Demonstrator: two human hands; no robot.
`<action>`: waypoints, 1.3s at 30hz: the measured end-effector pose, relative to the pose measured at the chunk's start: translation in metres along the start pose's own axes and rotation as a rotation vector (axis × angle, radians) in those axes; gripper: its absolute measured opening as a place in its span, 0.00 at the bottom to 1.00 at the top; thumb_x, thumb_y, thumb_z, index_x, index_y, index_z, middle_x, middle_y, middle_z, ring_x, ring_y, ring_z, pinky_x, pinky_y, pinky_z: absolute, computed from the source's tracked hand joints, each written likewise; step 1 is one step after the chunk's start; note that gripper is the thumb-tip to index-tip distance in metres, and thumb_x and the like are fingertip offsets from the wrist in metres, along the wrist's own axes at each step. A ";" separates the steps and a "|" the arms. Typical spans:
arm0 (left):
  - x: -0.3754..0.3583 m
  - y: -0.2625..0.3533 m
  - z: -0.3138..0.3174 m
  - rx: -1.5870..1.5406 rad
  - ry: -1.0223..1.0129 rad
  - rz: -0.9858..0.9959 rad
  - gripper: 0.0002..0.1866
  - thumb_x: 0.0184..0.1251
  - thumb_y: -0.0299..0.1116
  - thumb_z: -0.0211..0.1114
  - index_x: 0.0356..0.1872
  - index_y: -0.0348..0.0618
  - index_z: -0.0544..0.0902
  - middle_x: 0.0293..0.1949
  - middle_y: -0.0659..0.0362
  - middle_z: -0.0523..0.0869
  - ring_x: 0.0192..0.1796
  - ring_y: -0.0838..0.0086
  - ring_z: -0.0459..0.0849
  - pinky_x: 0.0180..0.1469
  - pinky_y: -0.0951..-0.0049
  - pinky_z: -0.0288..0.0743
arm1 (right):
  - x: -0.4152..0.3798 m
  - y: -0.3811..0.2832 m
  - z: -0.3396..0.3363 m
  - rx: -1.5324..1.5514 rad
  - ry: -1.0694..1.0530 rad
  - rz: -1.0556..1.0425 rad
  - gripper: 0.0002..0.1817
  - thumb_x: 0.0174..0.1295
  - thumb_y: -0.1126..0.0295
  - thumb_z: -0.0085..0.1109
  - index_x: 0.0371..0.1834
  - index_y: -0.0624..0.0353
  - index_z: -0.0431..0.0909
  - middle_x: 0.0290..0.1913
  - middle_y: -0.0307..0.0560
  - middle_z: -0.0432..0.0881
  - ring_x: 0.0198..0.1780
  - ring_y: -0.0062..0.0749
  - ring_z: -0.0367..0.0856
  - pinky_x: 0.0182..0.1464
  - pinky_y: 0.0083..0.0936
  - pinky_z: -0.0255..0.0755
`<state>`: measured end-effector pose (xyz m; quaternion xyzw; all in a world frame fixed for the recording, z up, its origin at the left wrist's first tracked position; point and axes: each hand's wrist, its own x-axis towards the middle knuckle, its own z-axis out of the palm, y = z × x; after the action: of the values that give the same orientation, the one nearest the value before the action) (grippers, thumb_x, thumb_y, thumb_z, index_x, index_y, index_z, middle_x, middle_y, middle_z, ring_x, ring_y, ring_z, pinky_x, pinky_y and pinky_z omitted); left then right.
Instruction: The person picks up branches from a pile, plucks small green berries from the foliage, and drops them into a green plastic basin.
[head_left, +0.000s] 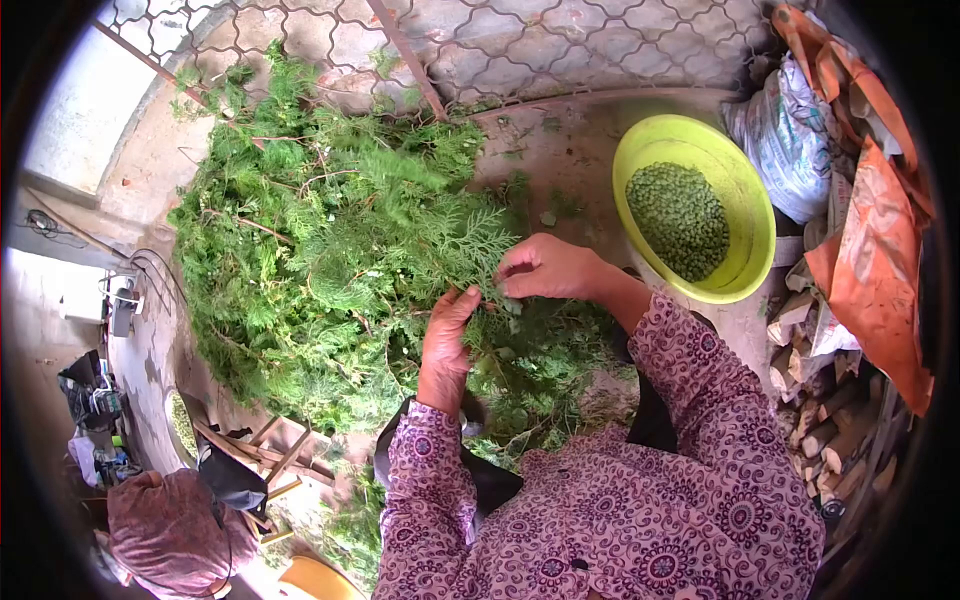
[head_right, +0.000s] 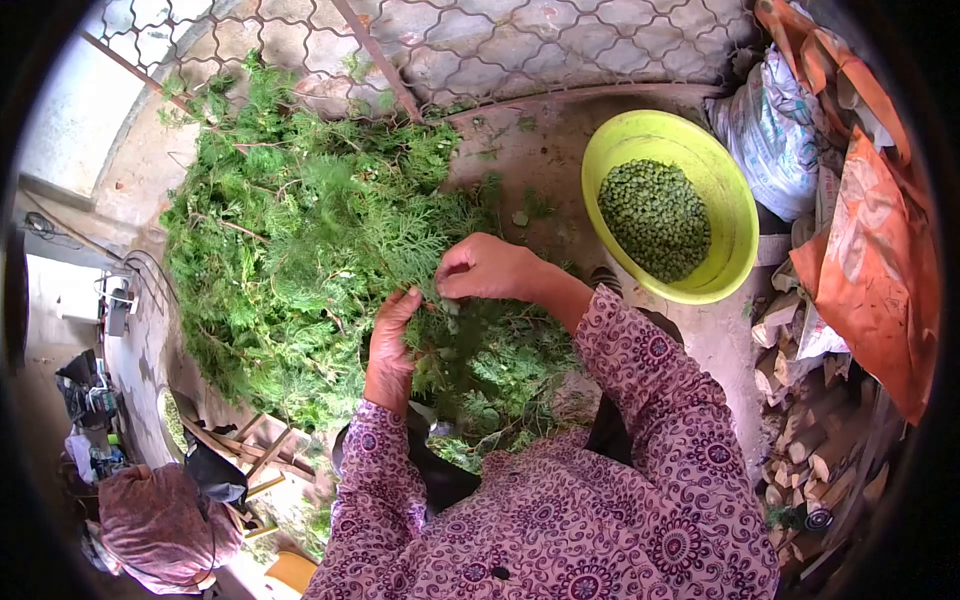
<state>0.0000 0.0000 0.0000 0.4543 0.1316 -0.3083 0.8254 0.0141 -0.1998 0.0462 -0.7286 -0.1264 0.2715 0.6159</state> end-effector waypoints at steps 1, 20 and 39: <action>0.002 -0.003 -0.004 0.031 0.046 0.004 0.43 0.50 0.42 0.68 0.62 0.32 0.55 0.60 0.47 0.65 0.64 0.64 0.57 0.62 0.53 0.48 | -0.001 -0.001 0.003 -0.028 0.020 -0.015 0.15 0.49 0.64 0.60 0.34 0.65 0.78 0.24 0.40 0.77 0.28 0.16 0.71 0.32 0.17 0.66; -0.011 0.010 0.014 -0.017 0.124 -0.027 0.09 0.58 0.33 0.62 0.34 0.42 0.72 0.20 0.60 0.76 0.18 0.75 0.74 0.16 0.76 0.70 | -0.009 -0.013 -0.019 0.393 0.405 0.038 0.05 0.50 0.75 0.52 0.30 0.62 0.71 0.25 0.40 0.74 0.28 0.23 0.75 0.26 0.19 0.68; -0.013 0.010 0.008 0.059 0.052 -0.027 0.11 0.59 0.36 0.62 0.32 0.41 0.71 0.20 0.59 0.75 0.20 0.76 0.74 0.18 0.76 0.70 | 0.007 0.009 -0.001 -0.032 0.100 0.001 0.18 0.50 0.65 0.61 0.41 0.63 0.75 0.28 0.38 0.75 0.28 0.16 0.71 0.31 0.17 0.66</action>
<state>-0.0039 0.0025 0.0177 0.4846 0.1497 -0.3114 0.8036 0.0193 -0.1986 0.0361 -0.7510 -0.0995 0.2331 0.6098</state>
